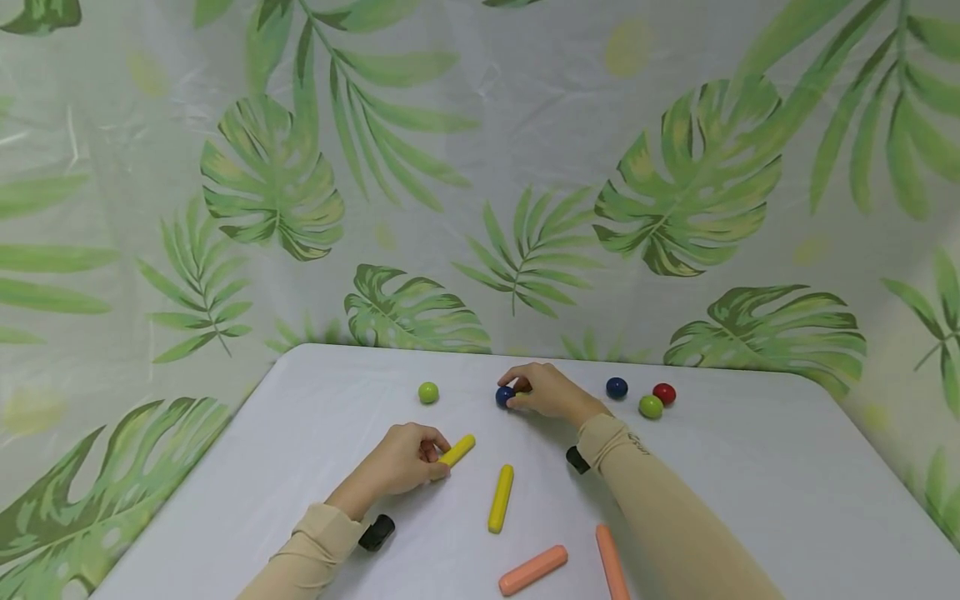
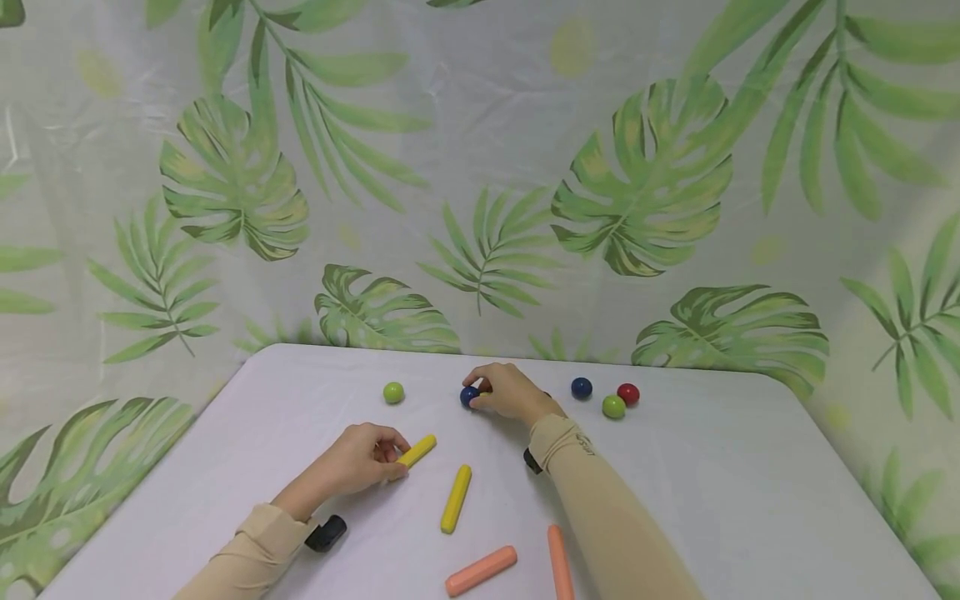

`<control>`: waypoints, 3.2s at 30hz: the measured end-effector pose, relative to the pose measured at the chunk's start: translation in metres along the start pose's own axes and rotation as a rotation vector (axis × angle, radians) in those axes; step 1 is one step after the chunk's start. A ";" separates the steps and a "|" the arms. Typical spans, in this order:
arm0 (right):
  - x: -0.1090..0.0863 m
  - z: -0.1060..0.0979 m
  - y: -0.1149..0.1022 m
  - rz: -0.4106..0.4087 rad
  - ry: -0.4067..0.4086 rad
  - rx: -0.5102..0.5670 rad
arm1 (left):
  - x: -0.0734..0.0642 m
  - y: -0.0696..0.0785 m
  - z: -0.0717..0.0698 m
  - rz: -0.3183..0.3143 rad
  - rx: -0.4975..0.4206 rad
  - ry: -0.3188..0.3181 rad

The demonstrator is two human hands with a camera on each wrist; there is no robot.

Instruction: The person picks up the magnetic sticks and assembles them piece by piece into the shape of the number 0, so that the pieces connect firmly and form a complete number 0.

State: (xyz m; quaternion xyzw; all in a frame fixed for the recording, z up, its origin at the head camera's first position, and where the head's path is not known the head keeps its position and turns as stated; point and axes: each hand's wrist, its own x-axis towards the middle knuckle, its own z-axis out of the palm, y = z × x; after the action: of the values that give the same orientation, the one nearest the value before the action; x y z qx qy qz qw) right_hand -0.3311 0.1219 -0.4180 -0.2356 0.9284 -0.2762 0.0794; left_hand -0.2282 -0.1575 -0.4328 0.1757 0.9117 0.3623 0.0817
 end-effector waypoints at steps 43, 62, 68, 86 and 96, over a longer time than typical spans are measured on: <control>-0.004 0.004 -0.003 0.007 0.042 -0.078 | 0.055 0.029 0.028 -0.210 -0.297 0.040; -0.001 0.003 -0.003 0.012 0.038 -0.104 | 0.066 0.031 0.033 -0.231 -0.403 0.027; 0.000 0.002 -0.003 0.004 0.033 -0.093 | 0.067 0.031 0.034 -0.210 -0.409 0.008; -0.007 -0.008 0.005 -0.002 -0.014 -0.036 | 0.069 0.034 0.032 -0.199 -0.354 -0.003; -0.028 -0.042 0.020 0.041 0.007 -0.044 | 0.071 0.032 0.032 -0.210 -0.336 -0.004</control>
State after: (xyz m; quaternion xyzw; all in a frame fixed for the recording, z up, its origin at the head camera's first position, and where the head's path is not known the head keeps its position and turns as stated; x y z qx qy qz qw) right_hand -0.3260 0.1699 -0.3929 -0.2173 0.9391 -0.2549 0.0768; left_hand -0.2766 -0.0884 -0.4352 0.0643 0.8516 0.4985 0.1491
